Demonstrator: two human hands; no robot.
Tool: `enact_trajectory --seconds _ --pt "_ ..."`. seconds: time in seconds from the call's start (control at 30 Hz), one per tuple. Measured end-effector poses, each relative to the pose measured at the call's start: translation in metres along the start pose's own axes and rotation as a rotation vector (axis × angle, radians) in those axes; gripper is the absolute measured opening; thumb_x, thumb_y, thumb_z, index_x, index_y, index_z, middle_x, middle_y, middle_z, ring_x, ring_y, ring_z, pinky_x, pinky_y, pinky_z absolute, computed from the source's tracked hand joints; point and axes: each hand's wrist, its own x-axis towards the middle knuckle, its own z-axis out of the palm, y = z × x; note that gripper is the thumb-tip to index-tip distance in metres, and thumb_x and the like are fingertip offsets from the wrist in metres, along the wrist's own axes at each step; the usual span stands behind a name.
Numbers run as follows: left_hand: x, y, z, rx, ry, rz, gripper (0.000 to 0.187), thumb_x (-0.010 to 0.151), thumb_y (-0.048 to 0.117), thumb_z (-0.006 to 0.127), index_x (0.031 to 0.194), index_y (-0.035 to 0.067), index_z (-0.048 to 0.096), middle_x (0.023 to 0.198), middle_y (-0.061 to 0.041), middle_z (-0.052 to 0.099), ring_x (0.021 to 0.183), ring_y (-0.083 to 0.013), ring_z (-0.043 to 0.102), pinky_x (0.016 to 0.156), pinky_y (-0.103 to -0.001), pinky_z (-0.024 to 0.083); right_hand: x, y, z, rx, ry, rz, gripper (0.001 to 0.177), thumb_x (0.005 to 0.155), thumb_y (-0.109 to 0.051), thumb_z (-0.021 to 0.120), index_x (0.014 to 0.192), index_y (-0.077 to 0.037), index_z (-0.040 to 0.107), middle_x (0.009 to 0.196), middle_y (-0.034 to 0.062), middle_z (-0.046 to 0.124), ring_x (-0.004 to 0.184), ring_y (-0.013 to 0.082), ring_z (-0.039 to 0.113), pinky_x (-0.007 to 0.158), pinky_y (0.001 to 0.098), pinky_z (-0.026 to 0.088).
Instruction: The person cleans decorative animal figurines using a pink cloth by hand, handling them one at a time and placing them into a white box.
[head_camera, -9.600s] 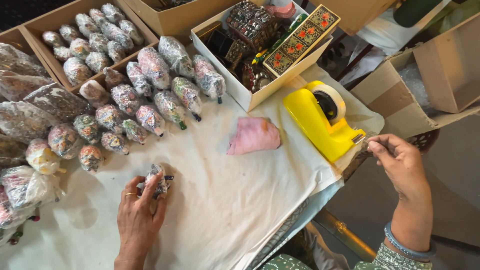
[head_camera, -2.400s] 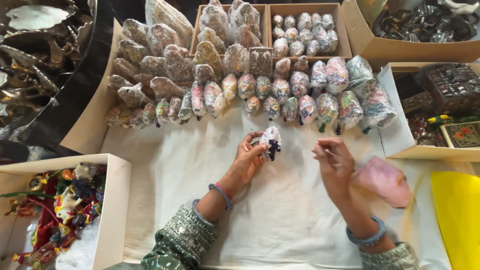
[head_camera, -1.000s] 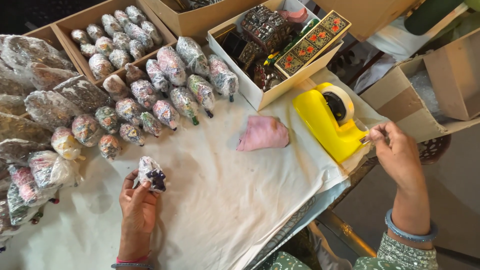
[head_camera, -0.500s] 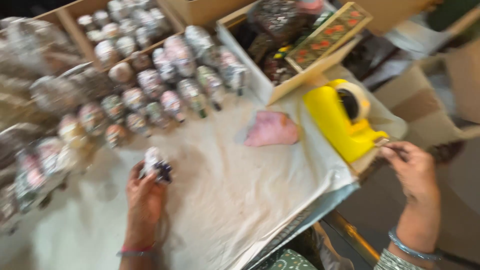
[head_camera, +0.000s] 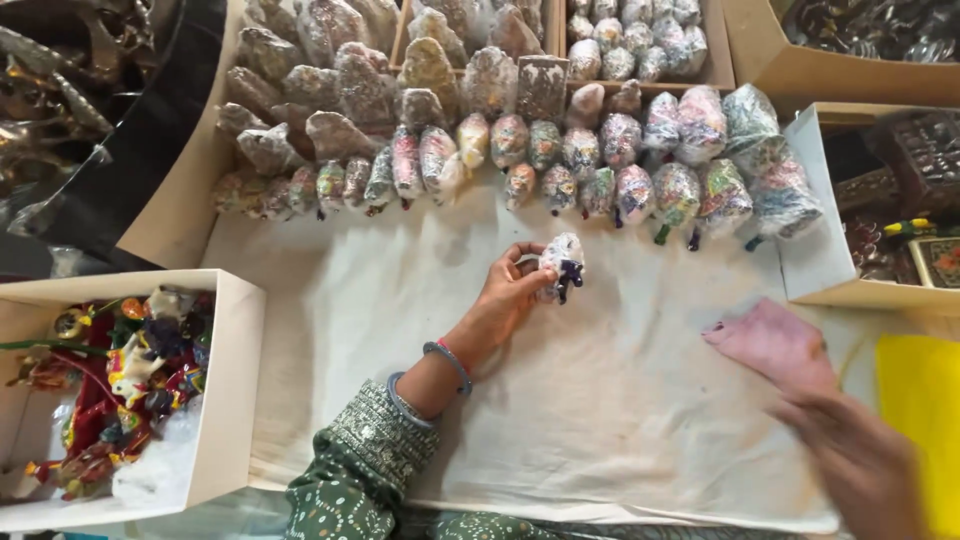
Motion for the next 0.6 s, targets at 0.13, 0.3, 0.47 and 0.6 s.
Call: enact_trajectory --seconds 0.13,0.3,0.47,0.6 --pt "-0.002 0.004 0.005 0.054 0.032 0.000 0.050 0.092 0.012 0.074 0.133 0.001 0.047 0.108 -0.008 0.071 0.093 -0.0127 0.068 0.070 -0.028 0.057 0.117 -0.097 0.051 0.272 0.032 0.330 0.018 0.085 -0.015 0.078 0.097 -0.004 0.073 0.090 0.0073 0.074 0.069 0.0149 0.070 0.065 0.0294 0.055" --pt "0.004 -0.007 0.000 0.133 0.078 0.049 0.049 0.092 0.014 0.076 0.131 0.001 0.050 0.106 -0.009 0.071 0.091 -0.0128 0.068 0.068 -0.025 0.055 0.182 -0.121 0.100 0.330 -0.040 0.213 0.015 0.091 -0.018 0.074 0.097 -0.005 0.074 0.090 0.0092 0.073 0.071 0.0193 0.070 0.063 0.0316 0.057" --pt "0.004 -0.009 0.007 0.198 0.140 0.084 0.047 0.090 0.014 0.078 0.127 0.002 0.052 0.104 -0.006 0.070 0.091 -0.0111 0.068 0.067 -0.025 0.056 0.198 -0.115 0.129 0.177 0.010 0.139 0.013 0.093 -0.019 0.073 0.094 -0.006 0.073 0.087 0.0086 0.073 0.076 0.0253 0.066 0.068 0.0399 0.052" --pt "0.005 -0.014 0.009 0.195 0.164 0.096 0.047 0.090 0.014 0.078 0.127 0.003 0.052 0.104 -0.006 0.069 0.090 -0.0104 0.068 0.067 -0.024 0.056 0.202 -0.119 0.124 0.135 -0.018 0.176 0.013 0.092 -0.021 0.072 0.095 -0.008 0.074 0.087 0.0061 0.074 0.076 0.0250 0.065 0.068 0.0402 0.052"
